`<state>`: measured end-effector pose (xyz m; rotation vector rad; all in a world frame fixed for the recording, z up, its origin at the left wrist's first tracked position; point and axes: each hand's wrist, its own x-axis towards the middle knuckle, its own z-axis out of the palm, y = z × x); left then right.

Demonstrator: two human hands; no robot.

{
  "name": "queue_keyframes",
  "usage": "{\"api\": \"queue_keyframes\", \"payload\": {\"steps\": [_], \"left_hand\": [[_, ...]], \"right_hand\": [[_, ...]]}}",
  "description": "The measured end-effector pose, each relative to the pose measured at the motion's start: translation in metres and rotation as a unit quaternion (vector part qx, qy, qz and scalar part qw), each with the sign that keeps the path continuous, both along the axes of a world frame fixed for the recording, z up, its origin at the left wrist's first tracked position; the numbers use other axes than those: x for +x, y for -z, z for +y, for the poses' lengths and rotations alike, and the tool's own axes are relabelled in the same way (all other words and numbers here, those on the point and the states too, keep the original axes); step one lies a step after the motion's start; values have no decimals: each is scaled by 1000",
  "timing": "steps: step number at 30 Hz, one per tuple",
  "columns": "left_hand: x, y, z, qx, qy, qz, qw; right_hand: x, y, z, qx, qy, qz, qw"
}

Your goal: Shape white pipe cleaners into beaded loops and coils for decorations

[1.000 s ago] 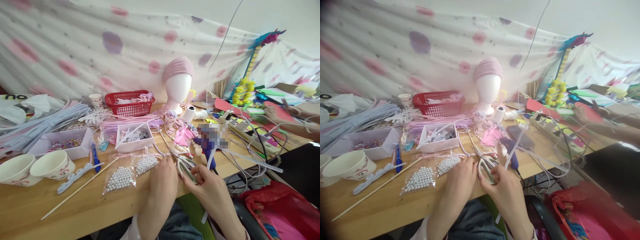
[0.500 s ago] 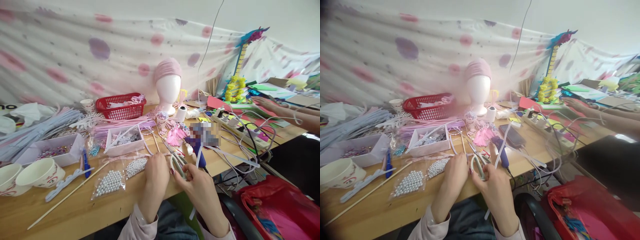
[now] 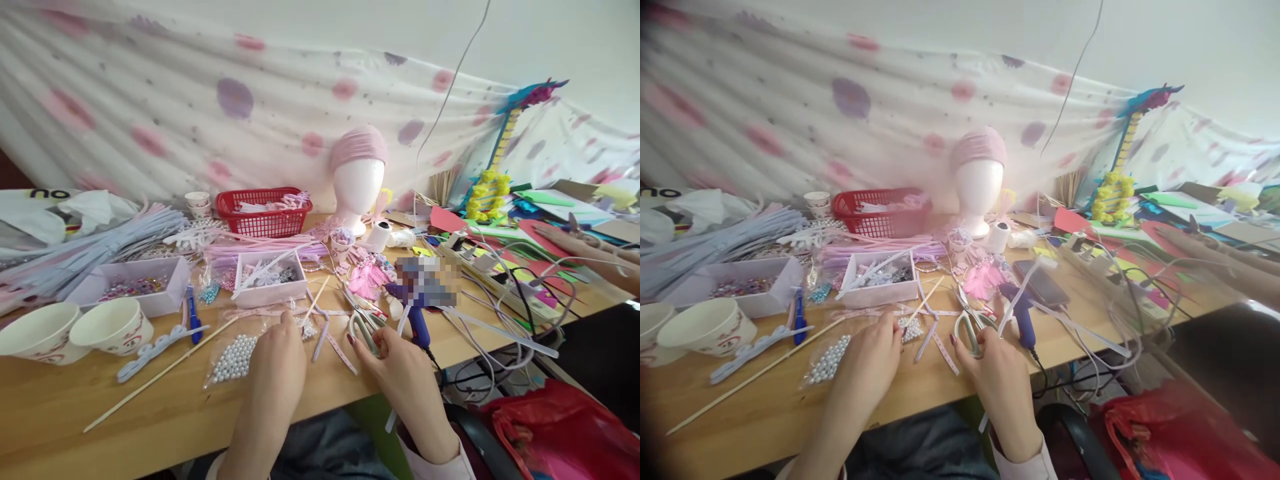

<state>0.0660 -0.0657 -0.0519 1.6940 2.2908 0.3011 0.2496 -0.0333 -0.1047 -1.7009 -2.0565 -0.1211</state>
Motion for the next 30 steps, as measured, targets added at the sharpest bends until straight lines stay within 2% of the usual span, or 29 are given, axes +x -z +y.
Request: {"api": "queue_keyframes", "payload": {"steps": [3, 6, 9, 11, 15, 19, 21, 24, 27, 30], "left_hand": [[-18, 6, -10, 5, -33, -57, 998], [-40, 17, -24, 79, -40, -140, 986], [-63, 27, -41, 187, -26, -209, 960], [-77, 31, -49, 218, -17, -247, 944], [-100, 32, -53, 193, 15, -330, 924], [-112, 24, -45, 151, 48, -391, 907], [-115, 18, -42, 135, 94, -408, 898], [-117, 9, -40, 107, 174, -427, 881], [-119, 5, -42, 79, 160, -474, 863], [-122, 5, -44, 60, 155, -506, 846]], "right_hand": [[-1, -2, 1, -44, -16, -9, 999], [1, -13, -5, -82, -83, 40, 992], [1, -29, -14, -65, -166, 108, 978], [-2, -39, -16, -42, -201, 128, 970], [-13, -58, -6, -29, -294, 100, 950], [-25, -78, 13, -48, -410, 76, 907], [-32, -87, 23, -55, -447, 64, 890], [-41, -96, 35, -53, -484, 42, 872], [-47, -99, 43, -55, -506, 37, 860], [-52, -100, 47, -58, -503, 54, 861]]}}
